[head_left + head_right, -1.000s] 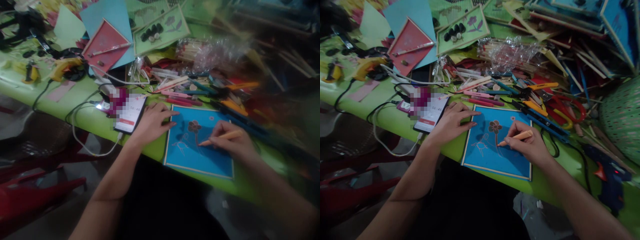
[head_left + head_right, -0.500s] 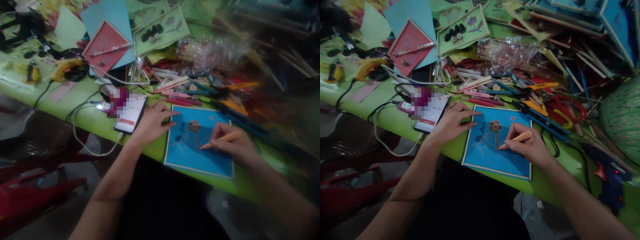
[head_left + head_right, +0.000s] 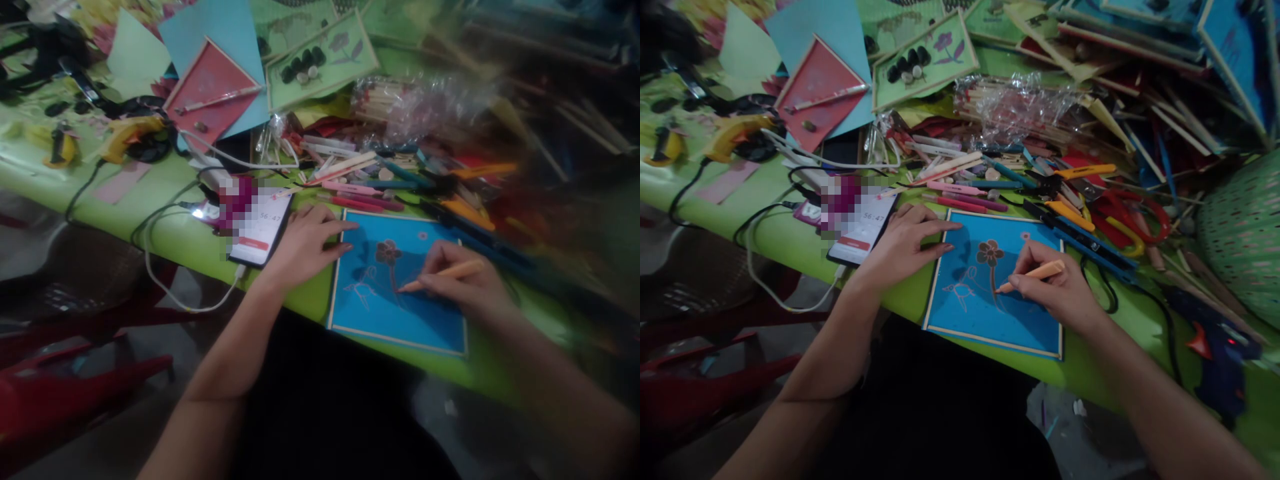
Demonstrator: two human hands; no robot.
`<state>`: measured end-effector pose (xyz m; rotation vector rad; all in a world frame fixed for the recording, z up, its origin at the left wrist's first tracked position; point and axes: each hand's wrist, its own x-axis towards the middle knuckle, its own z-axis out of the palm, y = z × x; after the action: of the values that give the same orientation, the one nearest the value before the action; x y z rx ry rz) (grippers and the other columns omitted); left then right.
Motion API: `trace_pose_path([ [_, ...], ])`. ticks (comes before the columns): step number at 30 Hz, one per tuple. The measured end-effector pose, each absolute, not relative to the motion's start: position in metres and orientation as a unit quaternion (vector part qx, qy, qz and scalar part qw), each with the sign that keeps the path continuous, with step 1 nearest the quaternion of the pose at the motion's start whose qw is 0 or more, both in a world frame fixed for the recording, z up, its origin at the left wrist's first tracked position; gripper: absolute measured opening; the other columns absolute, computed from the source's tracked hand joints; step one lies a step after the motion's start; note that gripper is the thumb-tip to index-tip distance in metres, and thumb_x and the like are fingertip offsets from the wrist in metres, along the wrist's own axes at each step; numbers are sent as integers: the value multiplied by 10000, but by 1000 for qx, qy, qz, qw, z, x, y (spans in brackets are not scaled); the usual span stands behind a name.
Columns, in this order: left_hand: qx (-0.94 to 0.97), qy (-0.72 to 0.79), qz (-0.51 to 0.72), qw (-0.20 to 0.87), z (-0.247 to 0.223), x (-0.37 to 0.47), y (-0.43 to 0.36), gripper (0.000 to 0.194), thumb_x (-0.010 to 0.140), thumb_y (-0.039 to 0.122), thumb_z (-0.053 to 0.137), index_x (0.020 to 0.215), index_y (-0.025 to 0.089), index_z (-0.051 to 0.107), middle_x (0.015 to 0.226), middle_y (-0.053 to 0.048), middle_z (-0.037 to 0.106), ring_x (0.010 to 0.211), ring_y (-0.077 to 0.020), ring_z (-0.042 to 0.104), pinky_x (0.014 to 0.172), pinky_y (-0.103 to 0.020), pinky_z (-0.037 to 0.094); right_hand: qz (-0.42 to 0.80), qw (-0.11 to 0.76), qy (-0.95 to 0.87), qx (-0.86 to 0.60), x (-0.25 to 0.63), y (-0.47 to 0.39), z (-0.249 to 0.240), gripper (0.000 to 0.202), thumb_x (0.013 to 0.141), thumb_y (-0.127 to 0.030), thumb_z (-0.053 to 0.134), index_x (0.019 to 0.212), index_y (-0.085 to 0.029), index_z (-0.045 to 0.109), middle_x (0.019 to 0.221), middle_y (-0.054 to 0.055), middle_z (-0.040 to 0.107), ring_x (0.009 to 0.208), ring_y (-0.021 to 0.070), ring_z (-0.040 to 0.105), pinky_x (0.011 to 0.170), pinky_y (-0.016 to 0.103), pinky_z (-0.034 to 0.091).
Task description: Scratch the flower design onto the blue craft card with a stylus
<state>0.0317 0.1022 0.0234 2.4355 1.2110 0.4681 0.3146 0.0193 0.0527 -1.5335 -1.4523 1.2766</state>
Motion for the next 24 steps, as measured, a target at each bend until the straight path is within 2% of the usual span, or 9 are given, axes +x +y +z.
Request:
trace_pose_path([
  [7,867,432,164,185,24,32,102,363,1011,345,706,1370,297,736,1133,-74,645,1124,-289,615,1022,-438,459,497,332,-545,-588,314,19,53,261,766,-371,823,666,-231,626,592,-19,608,538,140,563,505,260,404],
  [14,868,430,166,183,24,32,102,373,1005,337,722,1375,287,737,1124,-70,645,1123,-283,626,1042,-445,450,523,328,-535,-577,316,18,52,316,767,-431,851,672,-235,622,619,-19,598,557,153,591,536,277,477],
  [21,866,430,172,188,24,32,101,374,1001,313,726,1373,273,738,1139,-74,650,1129,-286,618,1046,-448,453,517,321,-550,-572,315,19,56,255,755,-346,827,649,-229,627,599,-16,606,533,137,566,507,255,433],
  [24,866,430,173,189,23,32,101,364,1006,324,717,1366,283,741,1141,-71,647,1132,-286,613,1051,-450,455,522,322,-546,-570,317,20,55,244,761,-337,827,662,-231,631,609,-17,618,540,138,578,522,257,453],
])
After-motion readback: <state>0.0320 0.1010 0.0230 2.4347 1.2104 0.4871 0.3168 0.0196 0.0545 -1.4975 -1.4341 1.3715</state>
